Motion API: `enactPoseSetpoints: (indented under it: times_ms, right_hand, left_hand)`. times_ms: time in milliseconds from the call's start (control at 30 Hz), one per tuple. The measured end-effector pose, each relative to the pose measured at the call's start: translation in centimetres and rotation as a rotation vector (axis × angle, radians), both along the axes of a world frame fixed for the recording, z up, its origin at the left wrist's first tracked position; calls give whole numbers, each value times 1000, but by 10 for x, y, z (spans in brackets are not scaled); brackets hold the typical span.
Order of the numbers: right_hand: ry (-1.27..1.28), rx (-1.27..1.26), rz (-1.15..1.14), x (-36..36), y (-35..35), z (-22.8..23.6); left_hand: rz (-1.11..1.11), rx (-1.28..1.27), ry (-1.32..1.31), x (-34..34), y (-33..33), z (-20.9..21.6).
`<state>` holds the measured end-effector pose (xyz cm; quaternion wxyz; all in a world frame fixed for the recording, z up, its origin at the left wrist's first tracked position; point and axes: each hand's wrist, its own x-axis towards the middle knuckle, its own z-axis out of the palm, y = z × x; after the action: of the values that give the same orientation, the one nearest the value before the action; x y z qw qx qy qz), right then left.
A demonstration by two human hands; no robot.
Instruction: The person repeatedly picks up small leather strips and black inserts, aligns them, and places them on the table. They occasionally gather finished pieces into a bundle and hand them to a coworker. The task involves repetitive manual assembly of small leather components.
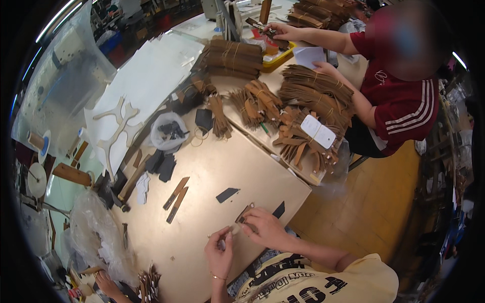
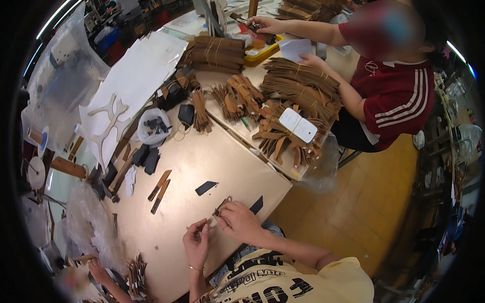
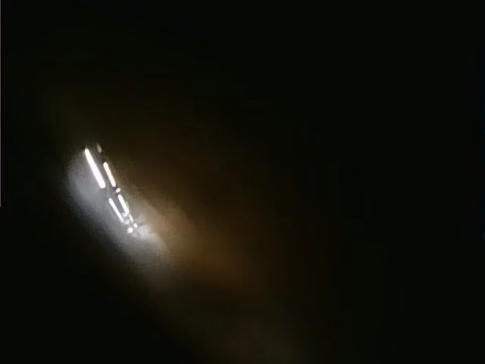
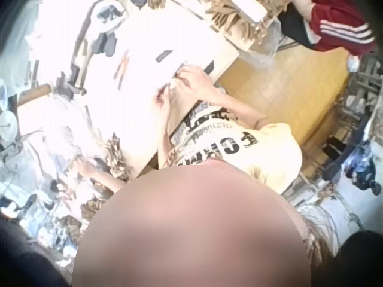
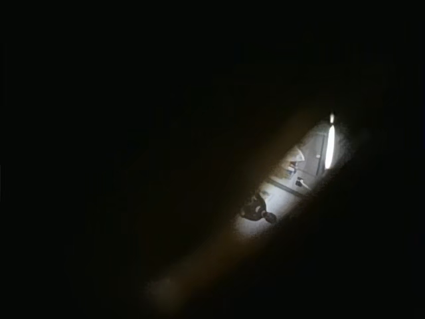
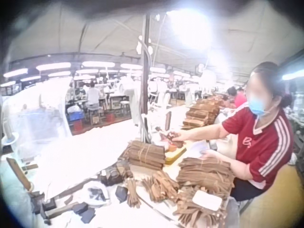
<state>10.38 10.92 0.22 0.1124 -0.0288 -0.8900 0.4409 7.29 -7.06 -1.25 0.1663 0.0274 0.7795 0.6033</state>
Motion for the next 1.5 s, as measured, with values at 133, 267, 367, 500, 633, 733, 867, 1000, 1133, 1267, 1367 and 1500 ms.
enactPoseSetpoints:
  times_ms: [133,267,367,500,633,733,867,1000,1133,1267,1367,1500]
  right_hand:
    - [-12,-13,7,-1,4,-1]
    - [-81,-91,35,1,8,-3]
    - [-125,-208,40,-1,10,-1]
    - [-212,-234,38,-4,12,6]
    - [-319,-280,47,-4,15,9]
    - [-119,-58,215,-2,15,9]
    - [-64,273,297,7,7,8]
    - [-57,369,265,11,1,8]
    - [-21,332,190,10,-5,6]
    - [43,440,174,4,-18,0]
    - [104,487,163,0,-19,-7]
    - [191,563,193,-8,-17,-18]
  left_hand:
    - [-18,-32,50,0,3,0]
    - [-33,-106,90,-1,3,-2]
    - [-34,-95,24,1,0,2]
    - [26,-12,-152,0,-2,9]
    - [-29,-52,-72,0,4,8]
    - [-75,-25,9,1,7,3]
    - [36,-51,6,3,-3,-1]
    - [145,-11,-66,4,-22,0]
    - [169,10,-17,6,-21,2]
    - [86,-86,-3,4,-15,10]
    - [81,-77,18,1,-10,14]
    - [106,-13,46,-6,-8,12]
